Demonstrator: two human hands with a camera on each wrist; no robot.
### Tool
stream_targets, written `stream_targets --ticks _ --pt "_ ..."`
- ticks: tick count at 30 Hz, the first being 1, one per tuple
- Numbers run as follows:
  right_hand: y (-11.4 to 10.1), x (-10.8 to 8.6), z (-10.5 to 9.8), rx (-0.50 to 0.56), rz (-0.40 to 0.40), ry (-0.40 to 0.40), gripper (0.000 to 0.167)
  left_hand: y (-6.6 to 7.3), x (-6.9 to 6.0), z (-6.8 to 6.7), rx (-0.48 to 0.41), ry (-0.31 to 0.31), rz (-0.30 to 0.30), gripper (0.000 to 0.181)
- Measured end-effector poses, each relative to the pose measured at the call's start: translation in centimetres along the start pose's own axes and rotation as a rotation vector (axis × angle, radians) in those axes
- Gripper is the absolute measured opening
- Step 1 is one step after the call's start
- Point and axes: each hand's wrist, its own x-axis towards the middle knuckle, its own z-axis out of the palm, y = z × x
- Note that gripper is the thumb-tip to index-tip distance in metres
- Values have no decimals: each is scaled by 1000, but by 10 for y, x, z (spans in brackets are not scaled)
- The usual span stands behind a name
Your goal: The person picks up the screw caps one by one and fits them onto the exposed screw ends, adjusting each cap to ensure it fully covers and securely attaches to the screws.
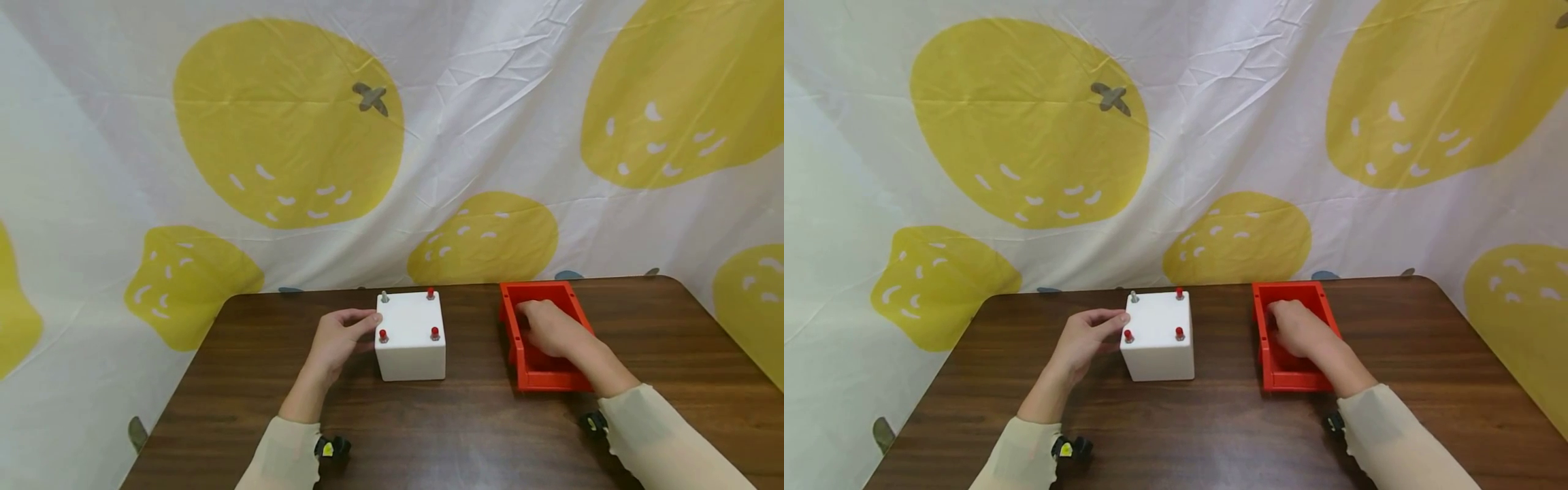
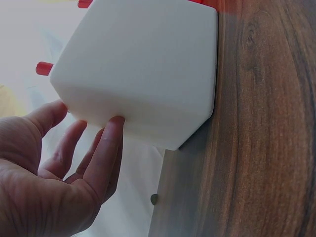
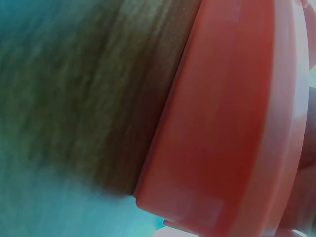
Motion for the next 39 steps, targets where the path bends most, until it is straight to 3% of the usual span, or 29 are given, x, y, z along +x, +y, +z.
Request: stream_targets --ticks 17,39 --pt "-3 -3 -6 16 -2 22 11 -1 0 1 -52 -10 19 28" --pt "-19 -15 -25 89 -35 311 11 -1 0 1 -13 2 21 31"
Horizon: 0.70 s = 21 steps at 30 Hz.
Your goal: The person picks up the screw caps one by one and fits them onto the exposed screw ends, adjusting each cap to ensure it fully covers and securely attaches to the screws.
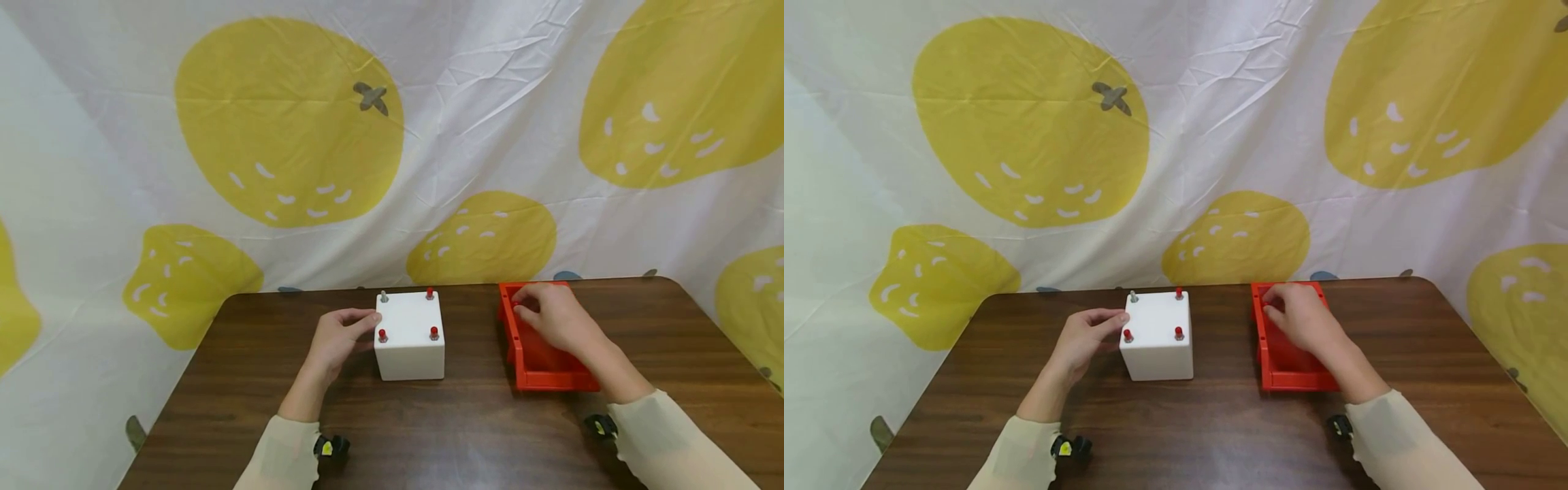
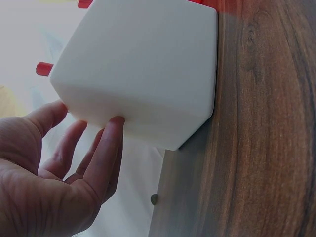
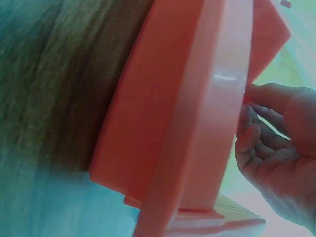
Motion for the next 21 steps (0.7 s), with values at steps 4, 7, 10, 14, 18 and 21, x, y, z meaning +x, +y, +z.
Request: stream_targets --ticks 4,7,10,14,18,21 --pt "-2 -1 -2 18 19 9 12 1 0 0 1 1 -6 31" --pt "-5 -1 -4 32 35 12 13 1 0 0 0 2 -8 31" --pt "-9 -2 -6 49 45 16 14 1 0 0 1 3 -8 31" --pt "-13 -2 -9 70 42 23 14 2 -1 0 3 4 -9 31" --pt "-16 -1 -10 81 36 42 12 2 -2 1 5 6 -8 31" --pt "-18 0 -10 97 34 54 12 2 -2 0 7 6 -6 31"
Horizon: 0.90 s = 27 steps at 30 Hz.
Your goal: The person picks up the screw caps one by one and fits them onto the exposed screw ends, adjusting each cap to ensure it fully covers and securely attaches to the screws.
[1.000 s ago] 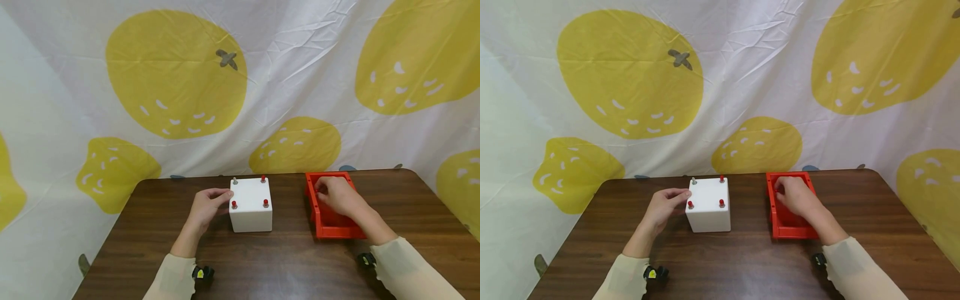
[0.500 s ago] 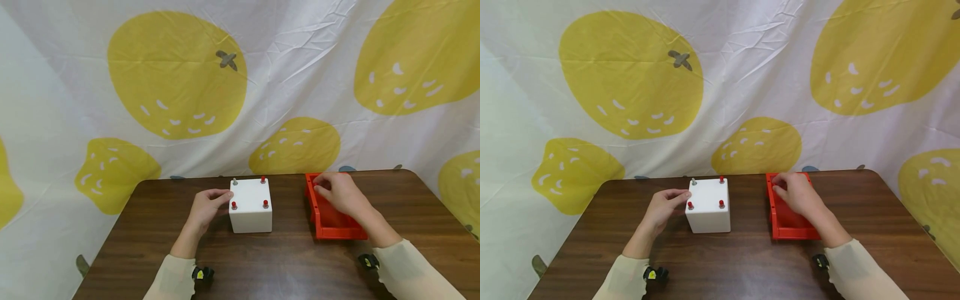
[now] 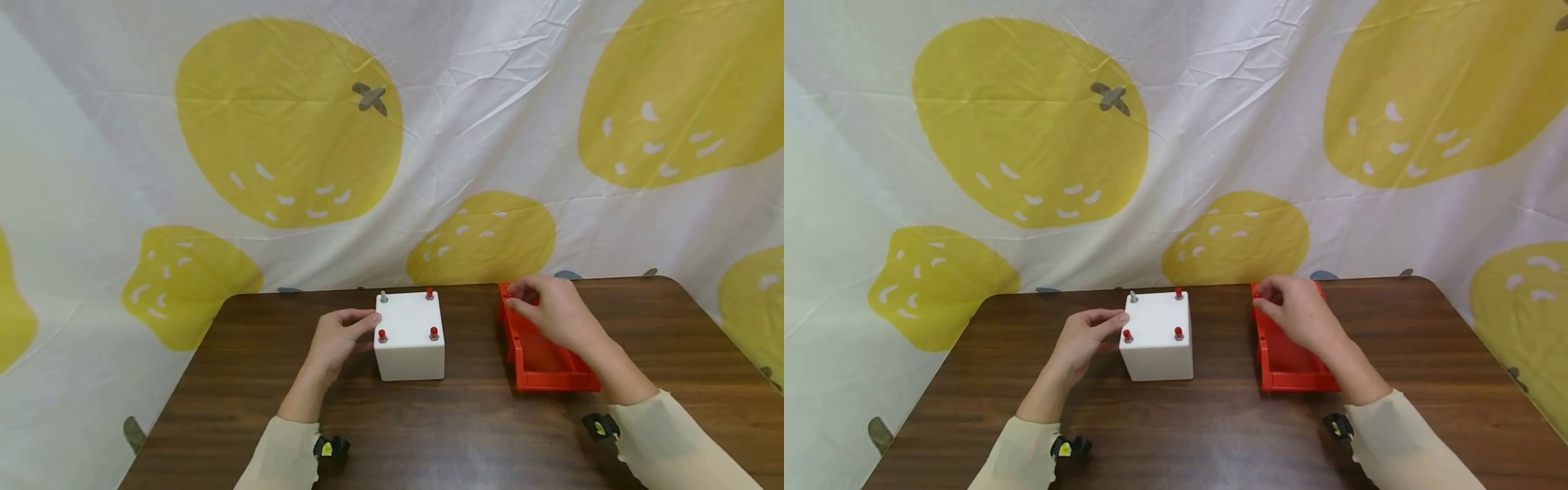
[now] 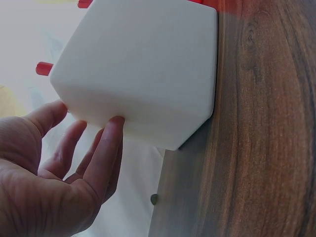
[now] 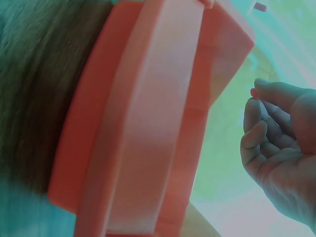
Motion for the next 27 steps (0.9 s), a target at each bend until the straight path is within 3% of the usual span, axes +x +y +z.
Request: stream_targets --ticks 18,27 --pt "-28 6 4 114 13 60 15 -2 2 -1 9 -5 -8 30" --pt "-40 13 9 148 -6 54 15 -1 2 -1 12 -4 -10 29"
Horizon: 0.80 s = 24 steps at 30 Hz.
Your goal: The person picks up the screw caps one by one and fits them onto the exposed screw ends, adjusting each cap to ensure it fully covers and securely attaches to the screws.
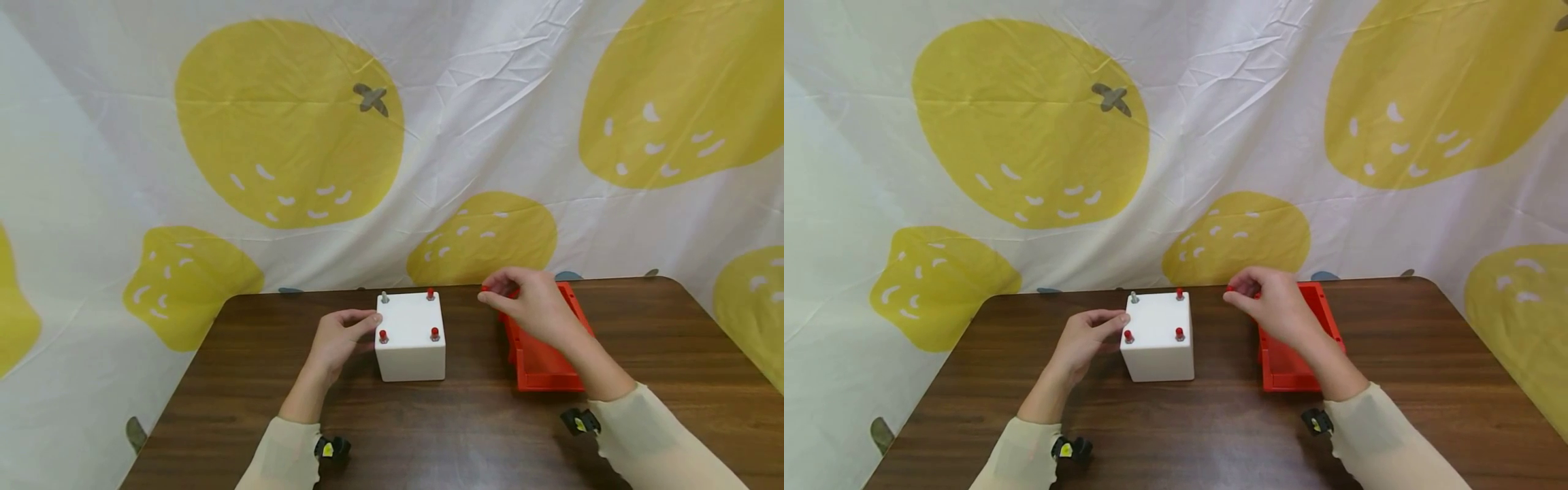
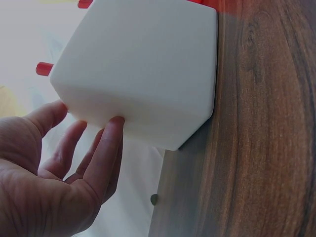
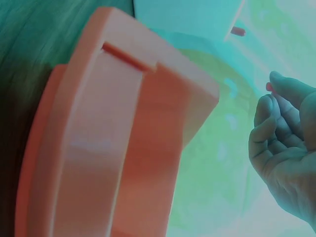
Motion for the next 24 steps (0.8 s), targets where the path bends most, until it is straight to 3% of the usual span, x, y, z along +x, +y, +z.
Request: stream_targets --ticks 10,24 --pt "-15 10 9 17 -18 2 18 1 -2 1 -4 -5 24 31" --pt "-26 24 24 75 -76 -2 16 1 -1 2 -58 -2 2 26"
